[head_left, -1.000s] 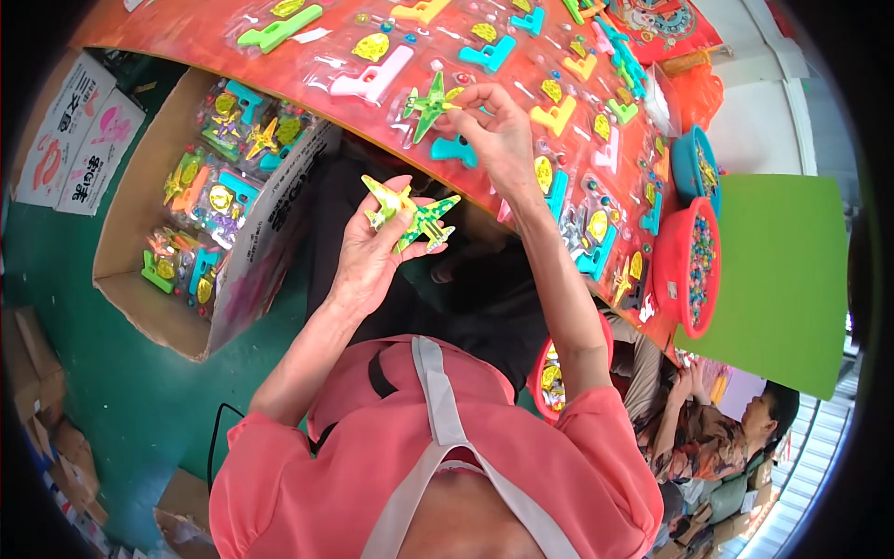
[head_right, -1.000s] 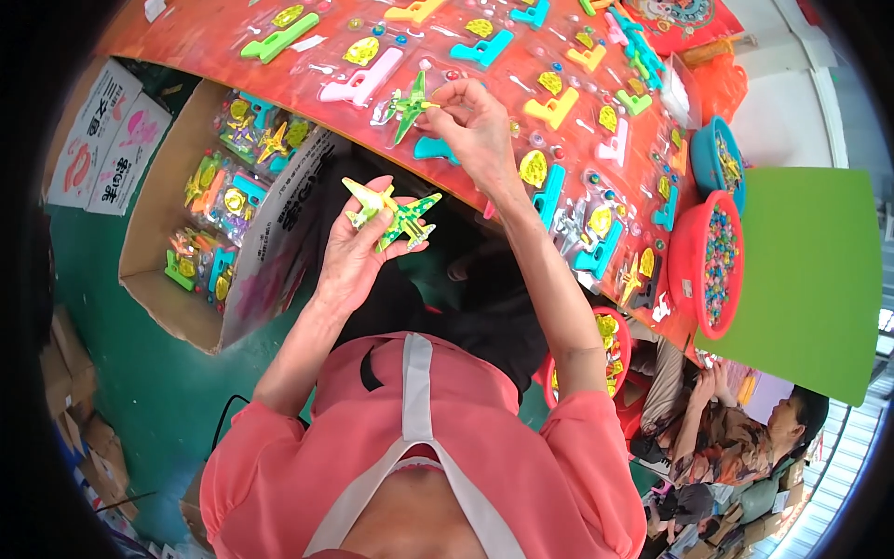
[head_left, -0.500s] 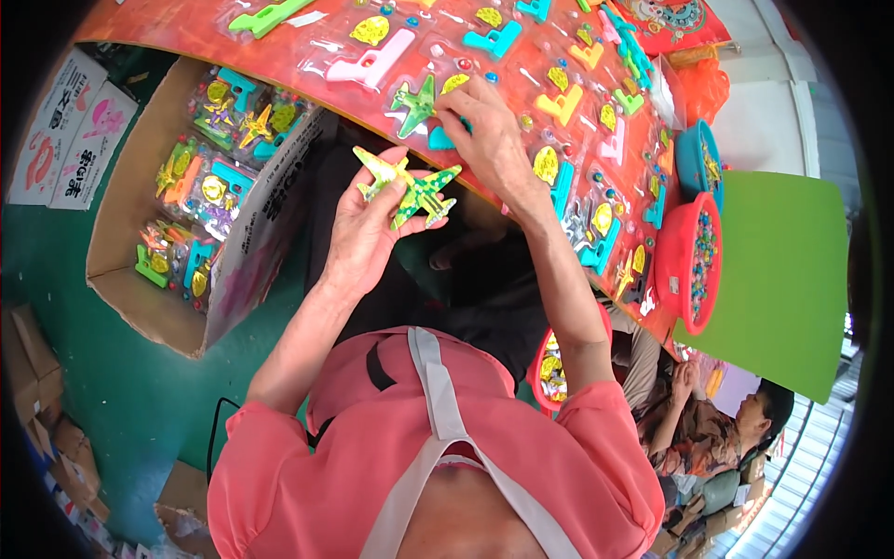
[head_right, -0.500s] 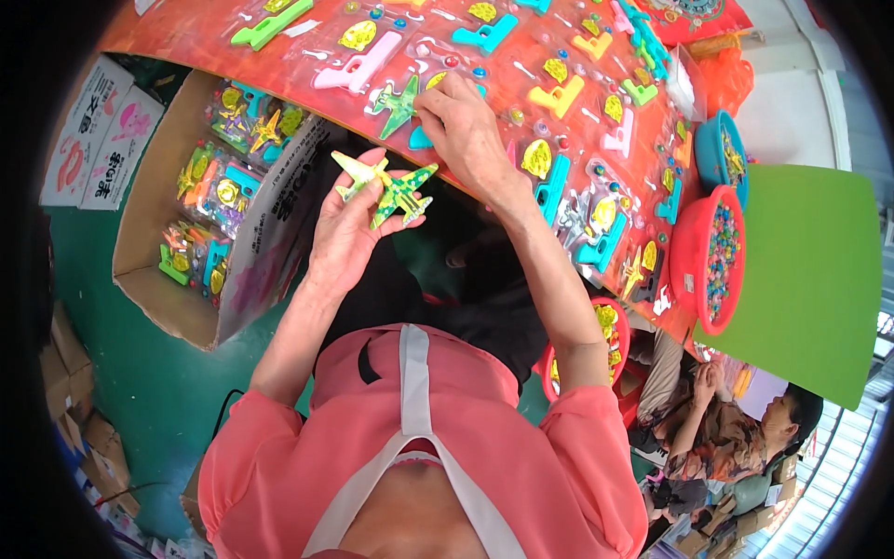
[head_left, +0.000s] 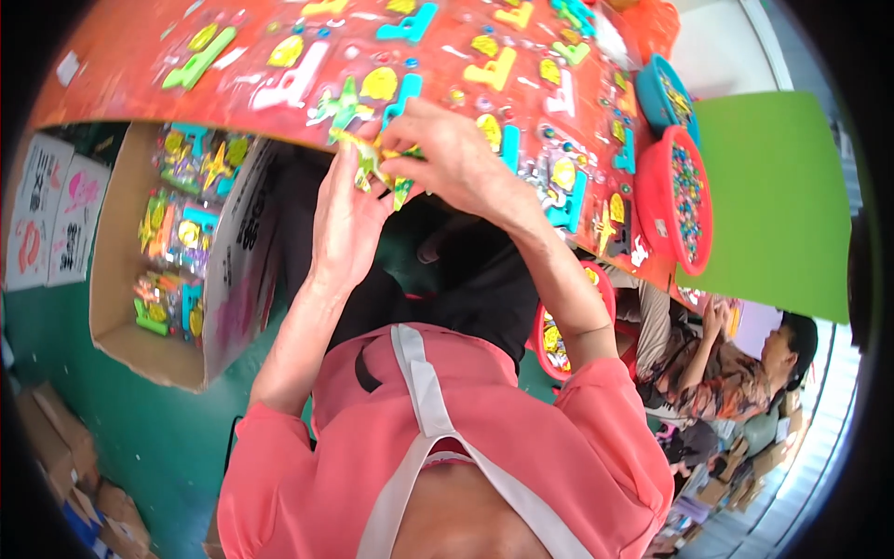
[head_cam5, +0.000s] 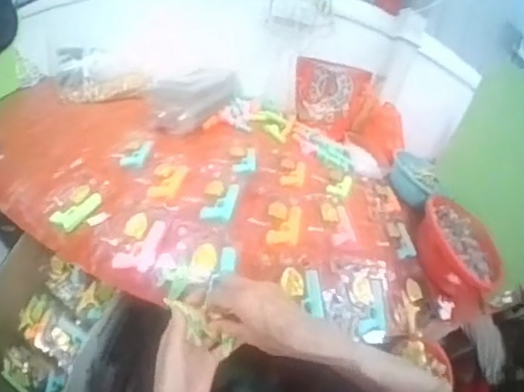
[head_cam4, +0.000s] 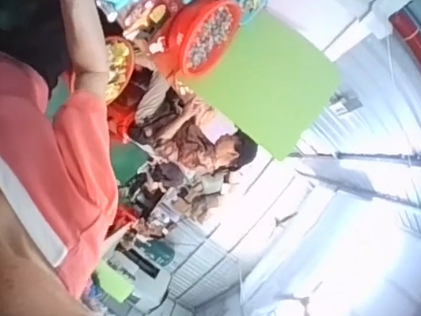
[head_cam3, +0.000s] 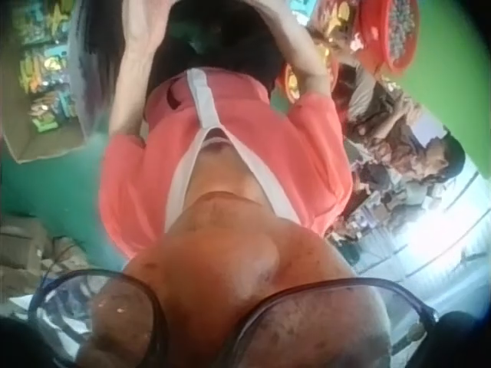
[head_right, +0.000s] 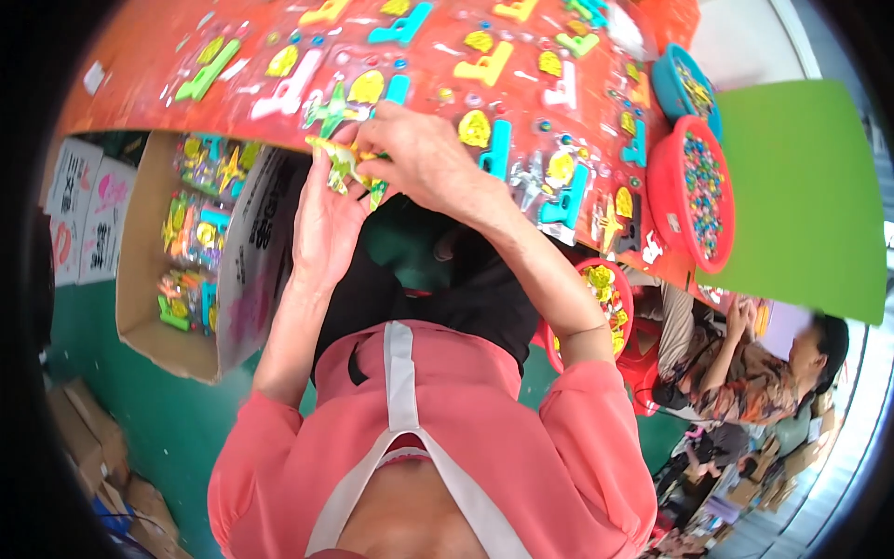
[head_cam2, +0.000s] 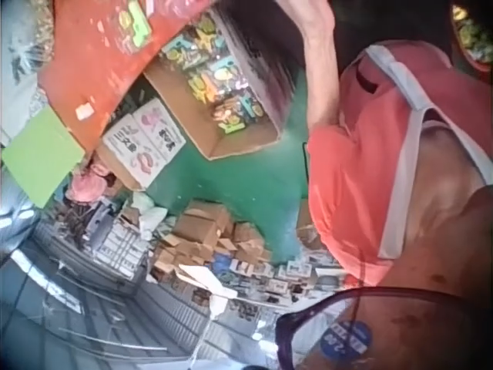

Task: Packing toy gun and airplane sets into plastic trays and then into cardboard boxes at a factory.

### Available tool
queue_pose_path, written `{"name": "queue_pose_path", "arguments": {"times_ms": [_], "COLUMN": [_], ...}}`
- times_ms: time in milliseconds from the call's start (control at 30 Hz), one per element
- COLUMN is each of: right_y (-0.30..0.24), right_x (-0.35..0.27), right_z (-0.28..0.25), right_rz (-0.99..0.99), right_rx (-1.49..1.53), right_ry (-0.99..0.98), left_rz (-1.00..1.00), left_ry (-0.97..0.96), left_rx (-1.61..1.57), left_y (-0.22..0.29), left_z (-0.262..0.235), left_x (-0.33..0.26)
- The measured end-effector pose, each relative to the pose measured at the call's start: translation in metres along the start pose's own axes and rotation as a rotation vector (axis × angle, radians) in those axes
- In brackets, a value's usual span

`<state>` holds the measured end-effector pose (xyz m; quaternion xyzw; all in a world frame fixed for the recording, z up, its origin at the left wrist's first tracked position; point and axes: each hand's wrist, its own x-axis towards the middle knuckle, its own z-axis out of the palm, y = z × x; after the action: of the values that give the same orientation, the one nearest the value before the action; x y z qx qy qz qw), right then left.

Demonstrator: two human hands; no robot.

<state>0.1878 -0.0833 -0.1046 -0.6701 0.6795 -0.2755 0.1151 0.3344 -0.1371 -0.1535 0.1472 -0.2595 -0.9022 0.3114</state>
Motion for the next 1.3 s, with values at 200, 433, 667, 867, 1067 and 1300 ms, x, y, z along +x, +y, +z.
{"name": "queue_pose_path", "arguments": {"times_ms": [200,433,667,867,1067,1300], "right_y": [0.027,0.063,0.063,0.1,0.162,0.169], "right_x": [-0.022,-0.049,-0.063,-0.046,0.011,0.059], "right_z": [-0.027,-0.06,-0.054,-0.065,-0.059,-0.028], "right_rz": [0.089,0.333,0.337,0.41,0.475,0.535], "right_rx": [0.322,0.788,0.737,0.663,0.788,0.591], "right_ry": [0.053,0.545,0.484,0.612,0.637,0.622], "left_rz": [-0.113,-0.135,-0.184,-0.18,-0.224,-0.241], "left_ry": [-0.053,-0.078,-0.121,-0.128,-0.087,-0.085], "left_rx": [-0.08,-0.078,-0.072,-0.028,-0.062,-0.082], "left_y": [-0.007,-0.014,-0.021,-0.02,-0.022,-0.021], "left_z": [0.006,0.013,0.025,0.02,0.012,0.002], "left_x": [0.009,0.017,0.016,0.012,0.013,0.016]}}
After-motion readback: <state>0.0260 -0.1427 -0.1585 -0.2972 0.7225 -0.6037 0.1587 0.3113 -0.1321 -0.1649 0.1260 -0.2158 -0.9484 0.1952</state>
